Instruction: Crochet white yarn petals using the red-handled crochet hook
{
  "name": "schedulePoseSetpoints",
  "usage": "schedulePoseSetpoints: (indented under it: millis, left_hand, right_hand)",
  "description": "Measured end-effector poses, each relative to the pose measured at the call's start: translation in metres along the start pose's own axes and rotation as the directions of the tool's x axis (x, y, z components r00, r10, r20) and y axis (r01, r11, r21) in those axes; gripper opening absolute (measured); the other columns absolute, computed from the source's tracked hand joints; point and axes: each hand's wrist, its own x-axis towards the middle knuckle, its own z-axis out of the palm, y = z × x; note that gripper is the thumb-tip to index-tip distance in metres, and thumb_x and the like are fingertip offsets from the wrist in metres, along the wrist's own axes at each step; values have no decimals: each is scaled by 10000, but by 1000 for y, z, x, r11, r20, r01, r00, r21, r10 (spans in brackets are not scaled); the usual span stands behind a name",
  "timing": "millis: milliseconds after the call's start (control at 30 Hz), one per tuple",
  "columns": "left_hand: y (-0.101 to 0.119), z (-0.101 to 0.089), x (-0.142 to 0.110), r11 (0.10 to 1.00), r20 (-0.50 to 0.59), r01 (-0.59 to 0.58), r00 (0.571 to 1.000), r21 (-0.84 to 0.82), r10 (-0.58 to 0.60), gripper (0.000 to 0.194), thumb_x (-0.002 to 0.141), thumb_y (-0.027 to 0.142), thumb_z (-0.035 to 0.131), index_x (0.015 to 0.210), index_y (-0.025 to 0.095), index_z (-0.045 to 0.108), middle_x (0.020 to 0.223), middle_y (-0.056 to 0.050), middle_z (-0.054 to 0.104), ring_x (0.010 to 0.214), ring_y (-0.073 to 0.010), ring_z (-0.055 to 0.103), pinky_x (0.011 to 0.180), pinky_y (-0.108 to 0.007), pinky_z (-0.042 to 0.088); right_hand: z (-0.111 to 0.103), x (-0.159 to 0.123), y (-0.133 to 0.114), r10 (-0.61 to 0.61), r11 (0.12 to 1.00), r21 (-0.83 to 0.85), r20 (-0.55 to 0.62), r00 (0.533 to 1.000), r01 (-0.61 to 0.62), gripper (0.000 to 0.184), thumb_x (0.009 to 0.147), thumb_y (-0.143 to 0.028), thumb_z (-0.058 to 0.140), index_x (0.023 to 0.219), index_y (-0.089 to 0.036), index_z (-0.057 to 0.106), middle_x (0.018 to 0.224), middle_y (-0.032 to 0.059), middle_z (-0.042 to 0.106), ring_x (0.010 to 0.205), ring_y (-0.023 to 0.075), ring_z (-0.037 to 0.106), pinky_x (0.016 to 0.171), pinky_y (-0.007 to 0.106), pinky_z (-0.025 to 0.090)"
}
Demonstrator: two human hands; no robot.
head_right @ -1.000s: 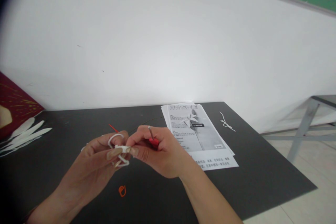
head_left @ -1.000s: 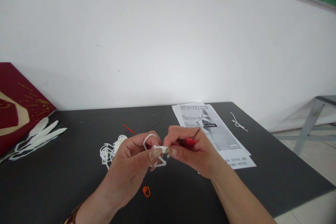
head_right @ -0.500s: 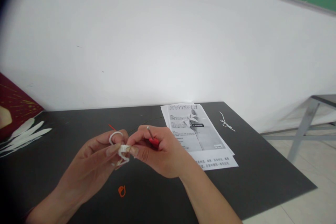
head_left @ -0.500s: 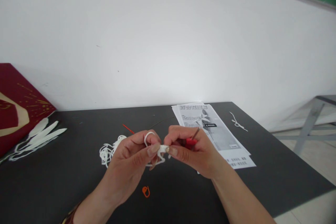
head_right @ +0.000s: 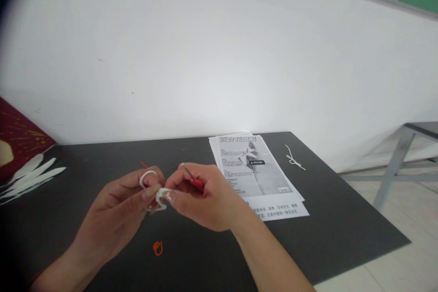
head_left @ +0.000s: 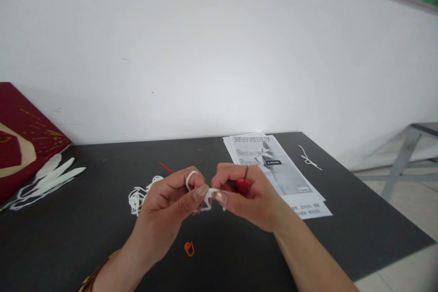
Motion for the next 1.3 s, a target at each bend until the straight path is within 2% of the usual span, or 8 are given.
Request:
schedulePoseSetpoints:
  millis: [167, 367, 533, 833, 1000, 1133, 1300]
  left_hand:
    - [0, 0, -1, 999, 7, -12, 1000, -29, 12, 231, 875, 301, 635, 688, 166, 639, 659, 9, 454, 623, -125, 405, 573, -267, 336]
    - [-1, -1, -1, 999, 33, -24, 999, -21, 24, 213, 887, 298, 624, 714, 176, 638, 669, 15, 458, 629, -117, 413, 581, -254, 343]
    - [0, 0, -2, 998, 1, -40, 999, 55, 40, 230, 876, 315, 641, 694, 174, 628, 655, 13, 461, 622, -121, 408, 573, -267, 321]
    - [0, 1, -2, 999, -4, -26, 1000, 32, 26, 256, 883, 333, 623, 681, 178, 638, 650, 10, 457, 629, -130, 413, 583, -269, 346]
    - [4, 3, -2, 1000, -42, -10, 999, -27, 9, 197, 827, 346, 683, 739, 171, 707, 672, -9, 535, 631, -130, 469, 578, -251, 389]
    - [3, 2, -5, 999, -90, -10, 996, -43, 6, 109, 794, 291, 727, 837, 191, 740, 718, -16, 600, 644, -113, 501, 582, -217, 402]
    - [-2, 3, -5, 999, -111, -28, 993, -23, 25, 159, 780, 271, 759, 929, 216, 751, 744, -21, 649, 654, -106, 543, 603, -199, 431]
  right_hand:
    - [-1, -1, 1, -44, 999, -9, 11, 999, 44, 219, 815, -340, 712, 736, -154, 627, 607, -45, 455, 529, 84, 358, 466, 227, 262]
    - [0, 0, 0, -12, 1000, 11, 19, 1000, 11, 227, 795, -347, 728, 737, -160, 613, 589, -56, 439, 511, 80, 365, 457, 217, 274]
    - [1, 0, 2, 0, 1000, -7, 4, 1000, 0, 213, 778, -321, 753, 730, -165, 615, 600, -55, 458, 519, 80, 354, 454, 215, 263]
    - [0, 0, 4, -45, 999, -9, 7, 999, 45, 192, 814, -310, 713, 745, -165, 606, 608, -52, 469, 518, 76, 354, 449, 208, 270]
    - [-1, -1, 3, -41, 999, -13, 1, 999, 41, 211, 812, -334, 723, 751, -163, 615, 601, -51, 463, 522, 80, 358, 448, 211, 270]
    - [-1, 0, 3, -46, 999, 10, -1, 999, 46, 199, 796, -310, 752, 763, -153, 634, 624, -46, 483, 540, 79, 373, 471, 213, 289]
    - [-2, 3, 6, -93, 996, -6, -44, 995, 93, 157, 854, -304, 699, 804, -161, 656, 643, -47, 481, 560, 83, 379, 498, 229, 285]
